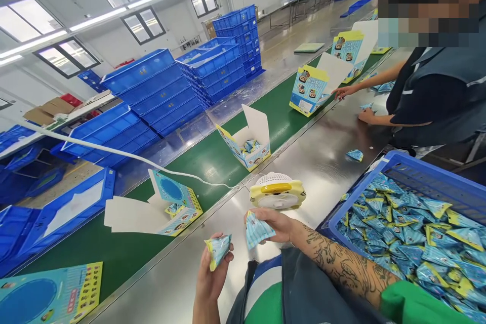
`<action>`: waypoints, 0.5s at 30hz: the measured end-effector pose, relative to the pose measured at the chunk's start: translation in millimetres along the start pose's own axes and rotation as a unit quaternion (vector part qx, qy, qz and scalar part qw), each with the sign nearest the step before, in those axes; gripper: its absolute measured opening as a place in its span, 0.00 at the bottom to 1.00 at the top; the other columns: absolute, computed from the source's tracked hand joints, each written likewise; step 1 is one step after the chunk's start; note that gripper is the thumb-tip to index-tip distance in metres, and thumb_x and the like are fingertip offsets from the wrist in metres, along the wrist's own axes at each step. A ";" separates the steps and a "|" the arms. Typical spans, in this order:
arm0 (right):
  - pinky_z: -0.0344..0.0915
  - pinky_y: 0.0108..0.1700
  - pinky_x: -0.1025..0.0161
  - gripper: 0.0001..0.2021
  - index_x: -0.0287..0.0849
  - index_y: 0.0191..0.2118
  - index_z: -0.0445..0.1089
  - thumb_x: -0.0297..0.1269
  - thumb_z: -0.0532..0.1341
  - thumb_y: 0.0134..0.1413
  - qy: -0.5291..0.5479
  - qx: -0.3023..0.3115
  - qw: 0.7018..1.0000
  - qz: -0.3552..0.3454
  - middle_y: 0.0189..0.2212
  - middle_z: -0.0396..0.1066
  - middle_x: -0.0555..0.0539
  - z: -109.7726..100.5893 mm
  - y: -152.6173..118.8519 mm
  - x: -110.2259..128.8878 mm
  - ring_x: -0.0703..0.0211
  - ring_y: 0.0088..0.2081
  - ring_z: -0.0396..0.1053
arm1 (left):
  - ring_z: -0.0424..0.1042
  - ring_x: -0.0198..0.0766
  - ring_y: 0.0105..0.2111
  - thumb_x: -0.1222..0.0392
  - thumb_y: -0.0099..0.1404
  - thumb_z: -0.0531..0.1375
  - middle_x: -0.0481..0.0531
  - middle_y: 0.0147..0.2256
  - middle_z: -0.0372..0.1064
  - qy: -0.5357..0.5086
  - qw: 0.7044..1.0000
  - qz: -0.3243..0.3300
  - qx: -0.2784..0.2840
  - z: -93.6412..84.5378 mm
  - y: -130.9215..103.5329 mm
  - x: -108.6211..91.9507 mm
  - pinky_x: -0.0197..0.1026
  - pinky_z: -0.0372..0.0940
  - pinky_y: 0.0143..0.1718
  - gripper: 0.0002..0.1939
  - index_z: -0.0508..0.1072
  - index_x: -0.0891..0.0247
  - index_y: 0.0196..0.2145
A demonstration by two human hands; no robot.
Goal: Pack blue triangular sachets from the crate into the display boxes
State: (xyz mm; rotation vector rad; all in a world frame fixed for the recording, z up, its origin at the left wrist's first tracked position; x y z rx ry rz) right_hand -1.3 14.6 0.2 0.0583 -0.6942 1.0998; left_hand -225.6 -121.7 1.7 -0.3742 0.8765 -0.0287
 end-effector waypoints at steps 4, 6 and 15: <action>0.55 0.22 0.72 0.22 0.43 0.37 0.64 0.52 0.73 0.53 0.026 -0.114 0.993 0.018 0.26 0.69 0.55 -24.7 12.7 -20.2 0.70 0.23 0.63 | 0.75 0.46 0.41 0.38 0.54 0.74 0.59 0.47 0.75 0.010 0.996 0.066 0.062 16.3 -21.0 -24.8 0.43 0.70 0.39 0.33 0.81 0.58 0.52; 0.54 0.23 0.73 0.21 0.43 0.38 0.64 0.52 0.72 0.54 0.036 -0.144 0.988 0.034 0.26 0.69 0.56 -26.3 11.2 -29.5 0.71 0.23 0.63 | 0.74 0.47 0.39 0.36 0.53 0.74 0.59 0.45 0.75 -0.003 0.989 0.101 0.107 12.3 -20.6 -29.5 0.44 0.69 0.37 0.34 0.81 0.57 0.52; 0.68 0.32 0.67 0.32 0.34 0.43 0.77 0.57 0.78 0.43 -0.018 0.152 0.988 0.004 0.33 0.78 0.44 27.7 -30.9 2.7 0.63 0.30 0.73 | 0.75 0.40 0.40 0.48 0.58 0.77 0.55 0.46 0.77 -0.066 0.987 -0.064 -0.132 -39.1 34.4 41.3 0.38 0.68 0.37 0.25 0.81 0.58 0.50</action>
Point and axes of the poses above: each hand's wrist, its own y-axis towards the middle knuckle, its own z-axis out of the palm, x = y × z, the point moved 1 cm from there along y, towards the middle knuckle
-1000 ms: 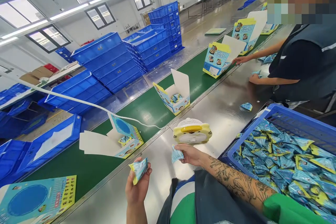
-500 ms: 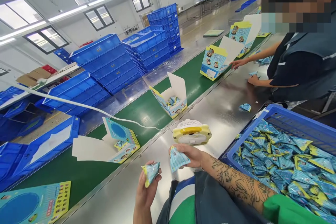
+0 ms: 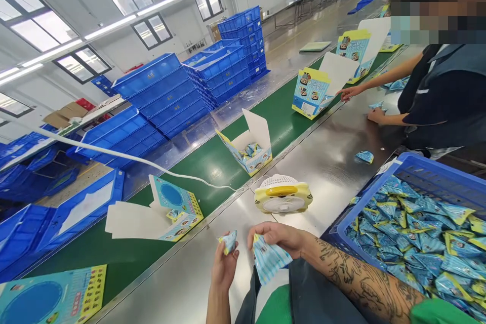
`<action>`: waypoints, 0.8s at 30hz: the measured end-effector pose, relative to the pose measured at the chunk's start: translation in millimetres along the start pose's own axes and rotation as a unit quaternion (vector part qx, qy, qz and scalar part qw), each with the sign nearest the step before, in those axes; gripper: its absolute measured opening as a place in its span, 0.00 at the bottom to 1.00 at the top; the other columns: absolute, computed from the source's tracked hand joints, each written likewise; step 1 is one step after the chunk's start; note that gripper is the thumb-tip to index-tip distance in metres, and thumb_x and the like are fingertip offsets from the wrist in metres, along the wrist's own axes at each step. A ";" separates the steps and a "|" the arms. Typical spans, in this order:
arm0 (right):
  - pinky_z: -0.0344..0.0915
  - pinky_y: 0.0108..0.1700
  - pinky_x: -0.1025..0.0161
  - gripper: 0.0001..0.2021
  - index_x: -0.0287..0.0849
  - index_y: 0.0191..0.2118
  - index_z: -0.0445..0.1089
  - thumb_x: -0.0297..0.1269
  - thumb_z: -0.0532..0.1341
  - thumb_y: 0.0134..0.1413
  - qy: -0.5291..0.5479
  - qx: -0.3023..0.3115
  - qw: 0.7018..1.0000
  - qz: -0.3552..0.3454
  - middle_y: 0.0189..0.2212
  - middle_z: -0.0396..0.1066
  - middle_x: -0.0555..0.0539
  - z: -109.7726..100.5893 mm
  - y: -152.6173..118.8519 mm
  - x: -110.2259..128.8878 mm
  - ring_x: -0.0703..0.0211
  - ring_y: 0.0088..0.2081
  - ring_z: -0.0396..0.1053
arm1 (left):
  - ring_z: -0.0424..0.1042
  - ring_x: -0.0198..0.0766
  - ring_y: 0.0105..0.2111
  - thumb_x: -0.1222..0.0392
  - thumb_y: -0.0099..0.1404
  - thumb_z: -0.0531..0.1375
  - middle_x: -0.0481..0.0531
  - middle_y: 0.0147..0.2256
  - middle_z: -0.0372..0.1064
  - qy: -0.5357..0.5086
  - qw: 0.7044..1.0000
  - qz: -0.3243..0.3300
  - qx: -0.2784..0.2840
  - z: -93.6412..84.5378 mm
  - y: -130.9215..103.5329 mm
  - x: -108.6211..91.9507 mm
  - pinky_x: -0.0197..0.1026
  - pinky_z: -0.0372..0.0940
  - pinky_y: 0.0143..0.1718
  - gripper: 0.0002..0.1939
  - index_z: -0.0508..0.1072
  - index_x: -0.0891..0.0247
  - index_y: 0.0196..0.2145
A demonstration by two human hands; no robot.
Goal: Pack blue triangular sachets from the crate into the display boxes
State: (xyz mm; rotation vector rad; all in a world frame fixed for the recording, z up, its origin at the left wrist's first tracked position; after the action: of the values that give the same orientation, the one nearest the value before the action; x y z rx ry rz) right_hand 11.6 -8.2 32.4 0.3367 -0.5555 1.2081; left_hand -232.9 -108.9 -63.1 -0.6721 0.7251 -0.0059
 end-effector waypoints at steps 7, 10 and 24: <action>0.58 0.24 0.69 0.23 0.40 0.35 0.68 0.52 0.75 0.48 0.060 -0.283 0.957 0.016 0.24 0.71 0.52 -52.4 24.3 -27.5 0.67 0.23 0.65 | 0.75 0.47 0.38 0.35 0.52 0.76 0.60 0.46 0.77 0.078 0.949 0.125 0.279 40.0 -71.3 -43.2 0.45 0.69 0.37 0.37 0.80 0.56 0.54; 0.53 0.22 0.72 0.19 0.44 0.36 0.64 0.52 0.69 0.57 0.084 -0.368 0.926 0.012 0.23 0.66 0.56 -56.6 33.5 -43.5 0.70 0.21 0.61 | 0.76 0.46 0.35 0.32 0.49 0.76 0.58 0.42 0.79 0.076 0.908 0.152 0.384 41.2 -72.3 -59.4 0.45 0.68 0.34 0.38 0.81 0.51 0.53; 0.58 0.27 0.69 0.29 0.39 0.34 0.70 0.55 0.80 0.35 -0.024 -0.193 0.980 -0.030 0.25 0.71 0.52 -19.6 30.3 -10.3 0.67 0.25 0.65 | 0.78 0.44 0.43 0.46 0.59 0.75 0.56 0.48 0.79 -0.027 0.996 0.020 0.078 28.3 -35.0 -24.7 0.40 0.74 0.37 0.27 0.81 0.57 0.53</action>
State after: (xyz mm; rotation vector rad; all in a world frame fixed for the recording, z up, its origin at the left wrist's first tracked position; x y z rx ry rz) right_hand -15.1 4.0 9.0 0.0510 -0.8015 1.0097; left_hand -226.5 -115.0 -12.4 -0.5066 0.6777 -0.0078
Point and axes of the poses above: each hand's wrist, its own y-axis towards the middle knuckle, its own z-axis out of the palm, x = y × z, the point moved 1 cm from there along y, towards the middle knuckle
